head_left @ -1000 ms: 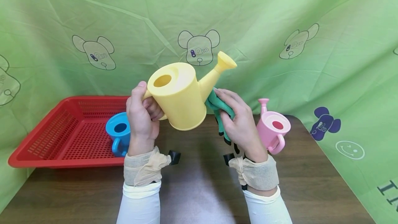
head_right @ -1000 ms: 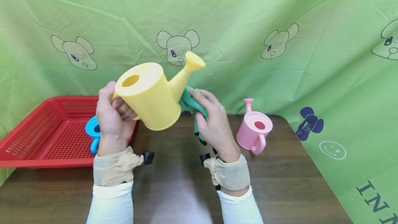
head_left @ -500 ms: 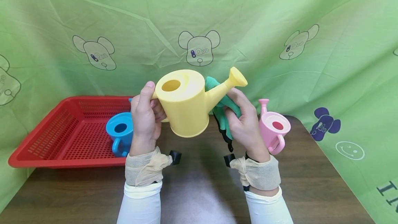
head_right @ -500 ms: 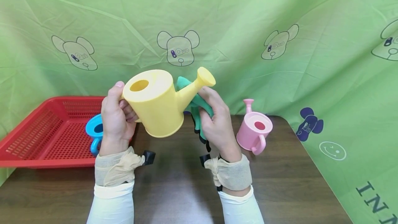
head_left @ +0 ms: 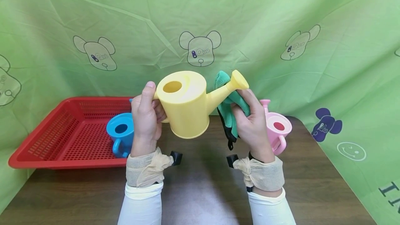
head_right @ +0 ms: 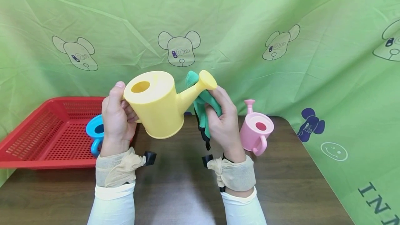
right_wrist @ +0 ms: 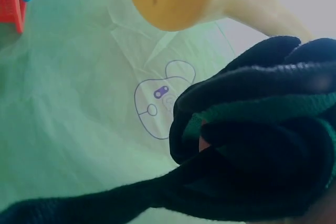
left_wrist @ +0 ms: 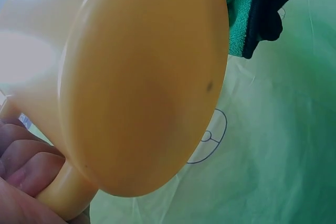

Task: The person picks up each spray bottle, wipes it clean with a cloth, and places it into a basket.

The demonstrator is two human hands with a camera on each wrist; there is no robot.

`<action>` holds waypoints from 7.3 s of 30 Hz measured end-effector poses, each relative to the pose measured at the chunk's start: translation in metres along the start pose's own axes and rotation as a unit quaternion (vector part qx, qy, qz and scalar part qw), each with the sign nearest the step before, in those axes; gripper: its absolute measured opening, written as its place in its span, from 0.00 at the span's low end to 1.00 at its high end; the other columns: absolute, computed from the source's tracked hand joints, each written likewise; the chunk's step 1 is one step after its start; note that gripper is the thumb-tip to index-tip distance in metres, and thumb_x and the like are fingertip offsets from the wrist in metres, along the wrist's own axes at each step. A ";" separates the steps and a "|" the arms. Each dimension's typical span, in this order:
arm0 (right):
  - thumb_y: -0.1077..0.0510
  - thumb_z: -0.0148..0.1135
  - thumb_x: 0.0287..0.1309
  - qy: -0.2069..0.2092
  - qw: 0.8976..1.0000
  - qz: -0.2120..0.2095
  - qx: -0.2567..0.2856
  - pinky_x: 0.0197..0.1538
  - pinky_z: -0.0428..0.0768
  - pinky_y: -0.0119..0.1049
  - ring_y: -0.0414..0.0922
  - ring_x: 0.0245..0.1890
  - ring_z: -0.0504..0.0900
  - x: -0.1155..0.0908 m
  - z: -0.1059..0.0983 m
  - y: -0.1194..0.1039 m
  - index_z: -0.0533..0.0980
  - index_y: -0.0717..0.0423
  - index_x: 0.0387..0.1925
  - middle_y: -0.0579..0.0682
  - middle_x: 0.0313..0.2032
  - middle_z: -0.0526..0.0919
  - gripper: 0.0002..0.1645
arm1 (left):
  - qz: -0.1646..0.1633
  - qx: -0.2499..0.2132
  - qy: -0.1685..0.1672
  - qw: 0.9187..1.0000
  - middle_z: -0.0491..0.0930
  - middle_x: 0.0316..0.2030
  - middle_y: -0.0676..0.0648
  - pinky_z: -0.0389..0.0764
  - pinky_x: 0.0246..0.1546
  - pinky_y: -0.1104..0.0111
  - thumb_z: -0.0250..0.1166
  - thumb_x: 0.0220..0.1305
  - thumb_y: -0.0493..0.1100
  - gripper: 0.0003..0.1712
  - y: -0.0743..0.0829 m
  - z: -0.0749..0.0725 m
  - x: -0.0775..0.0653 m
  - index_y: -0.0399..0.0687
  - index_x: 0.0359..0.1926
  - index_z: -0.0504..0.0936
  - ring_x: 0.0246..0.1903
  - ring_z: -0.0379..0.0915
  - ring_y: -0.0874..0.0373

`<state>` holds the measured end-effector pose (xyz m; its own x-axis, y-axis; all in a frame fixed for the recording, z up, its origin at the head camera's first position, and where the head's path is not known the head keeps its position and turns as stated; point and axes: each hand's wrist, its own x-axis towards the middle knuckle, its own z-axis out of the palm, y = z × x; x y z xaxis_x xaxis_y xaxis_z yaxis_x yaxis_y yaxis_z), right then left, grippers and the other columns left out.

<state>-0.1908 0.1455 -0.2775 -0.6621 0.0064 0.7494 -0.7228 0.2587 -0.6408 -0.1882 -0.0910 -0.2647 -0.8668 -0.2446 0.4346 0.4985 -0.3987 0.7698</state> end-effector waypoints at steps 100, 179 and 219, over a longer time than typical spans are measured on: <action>0.77 0.49 0.52 0.110 0.986 -0.040 -0.122 0.59 0.70 0.37 0.48 0.56 0.74 0.008 -0.008 -0.030 0.79 0.61 0.52 0.59 0.53 0.78 0.27 | 0.170 0.174 0.067 0.968 0.55 0.06 0.50 0.46 0.09 0.69 0.56 0.66 0.46 0.33 0.005 -0.006 -0.003 0.40 0.06 0.58 0.08 0.48 0.59; 0.69 0.50 0.55 -0.131 0.964 -0.046 -0.226 0.54 0.73 0.44 0.47 0.57 0.74 -0.008 0.003 -0.018 0.76 0.41 0.59 0.50 0.59 0.74 0.33 | 0.329 0.525 -0.018 0.785 0.56 0.08 0.55 0.50 0.10 0.65 0.55 0.58 0.49 0.24 -0.039 0.022 -0.005 0.53 0.08 0.61 0.09 0.48 0.61; 0.72 0.48 0.51 -0.113 0.969 -0.001 -0.219 0.49 0.70 0.44 0.46 0.56 0.74 -0.002 -0.020 -0.011 0.78 0.38 0.57 0.46 0.59 0.74 0.36 | 0.157 0.266 0.221 0.925 0.58 0.08 0.48 0.51 0.13 0.70 0.55 0.66 0.56 0.34 -0.015 0.001 0.006 0.43 0.08 0.60 0.12 0.54 0.57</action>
<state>-0.1779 0.1625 -0.2687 -0.7226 -0.1928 0.6638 -0.6038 0.6435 -0.4704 -0.2008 -0.0853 -0.2731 -0.5304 -0.6590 0.5333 0.5454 0.2163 0.8098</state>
